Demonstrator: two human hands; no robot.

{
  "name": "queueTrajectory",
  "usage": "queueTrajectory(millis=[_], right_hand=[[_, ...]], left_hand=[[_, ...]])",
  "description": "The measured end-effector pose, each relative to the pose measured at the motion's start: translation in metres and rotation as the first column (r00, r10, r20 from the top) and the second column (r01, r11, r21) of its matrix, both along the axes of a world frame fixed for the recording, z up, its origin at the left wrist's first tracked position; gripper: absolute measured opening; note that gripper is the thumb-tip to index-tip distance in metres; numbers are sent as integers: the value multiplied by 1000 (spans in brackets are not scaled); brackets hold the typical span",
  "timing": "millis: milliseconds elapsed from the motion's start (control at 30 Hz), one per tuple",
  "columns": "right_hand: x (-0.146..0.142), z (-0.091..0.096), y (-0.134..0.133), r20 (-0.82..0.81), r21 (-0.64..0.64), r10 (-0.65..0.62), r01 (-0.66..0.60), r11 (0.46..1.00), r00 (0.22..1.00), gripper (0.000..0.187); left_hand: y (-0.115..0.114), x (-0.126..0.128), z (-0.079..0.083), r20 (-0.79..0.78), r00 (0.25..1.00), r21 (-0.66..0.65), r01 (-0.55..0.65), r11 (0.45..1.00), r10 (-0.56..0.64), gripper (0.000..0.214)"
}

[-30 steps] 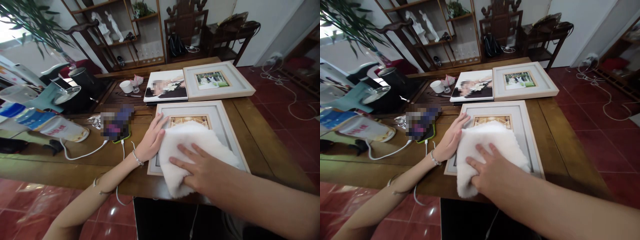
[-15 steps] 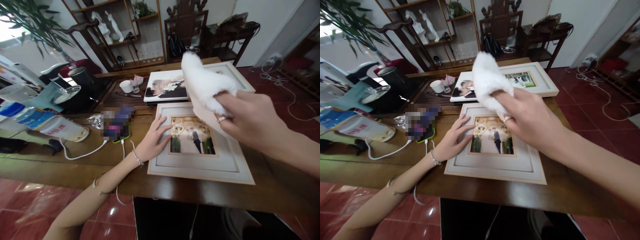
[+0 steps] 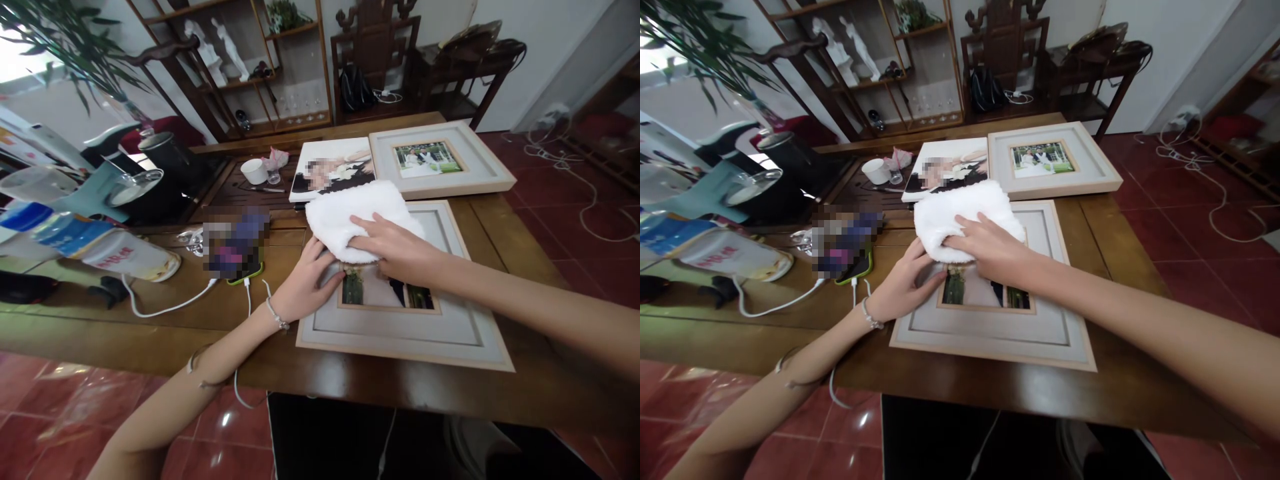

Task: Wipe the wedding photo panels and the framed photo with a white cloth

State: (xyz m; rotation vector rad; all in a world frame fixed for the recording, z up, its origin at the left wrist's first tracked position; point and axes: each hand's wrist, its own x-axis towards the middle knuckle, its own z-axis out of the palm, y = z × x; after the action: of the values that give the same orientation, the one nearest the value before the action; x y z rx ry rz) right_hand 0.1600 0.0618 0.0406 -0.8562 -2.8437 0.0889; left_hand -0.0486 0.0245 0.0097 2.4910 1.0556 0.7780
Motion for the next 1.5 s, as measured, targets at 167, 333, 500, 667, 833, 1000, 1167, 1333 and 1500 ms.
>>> queueTrajectory(millis=[167, 333, 500, 667, 833, 1000, 1167, 1333, 1500], right_hand=[[16, 13, -6, 98, 5, -74, 74, 997, 992, 66], [44, 15, -13, 203, 32, -203, 201, 979, 958, 68], [71, 19, -17, 291, 72, -301, 293, 953, 908, 68], [82, 36, -16, 224, -8, -285, 294, 956, 932, 59], [81, 54, -24, -56, 293, -434, 431, 854, 899, 46], [86, 39, -26, -15, 425, -294, 273, 863, 956, 37], [82, 6, -20, 193, 269, -229, 173, 948, 954, 51], [63, 2, -33, 275, 218, -259, 203, 955, 926, 52], [41, 12, -66, 326, 140, -262, 228, 963, 908, 46]], left_hand=[[0, -2, -1, -25, 1000, -11, -7, 1000, 7, 29], [-1, -4, -4, -24, 999, -27, -31, 999, 30, 31], [-1, -4, -3, -27, 999, -30, -35, 999, 34, 33], [-1, -4, -5, -33, 999, -24, -37, 999, 36, 38], [-1, -5, -6, -23, 999, -18, -34, 999, 33, 38], [-1, -5, -6, -22, 999, -21, -32, 999, 32, 39], [0, -5, -7, -3, 1000, -11, -25, 1000, 25, 38], [0, -5, -7, -9, 1000, -16, -21, 1000, 21, 39], [-1, -5, -5, -19, 999, -22, -28, 999, 28, 39]])
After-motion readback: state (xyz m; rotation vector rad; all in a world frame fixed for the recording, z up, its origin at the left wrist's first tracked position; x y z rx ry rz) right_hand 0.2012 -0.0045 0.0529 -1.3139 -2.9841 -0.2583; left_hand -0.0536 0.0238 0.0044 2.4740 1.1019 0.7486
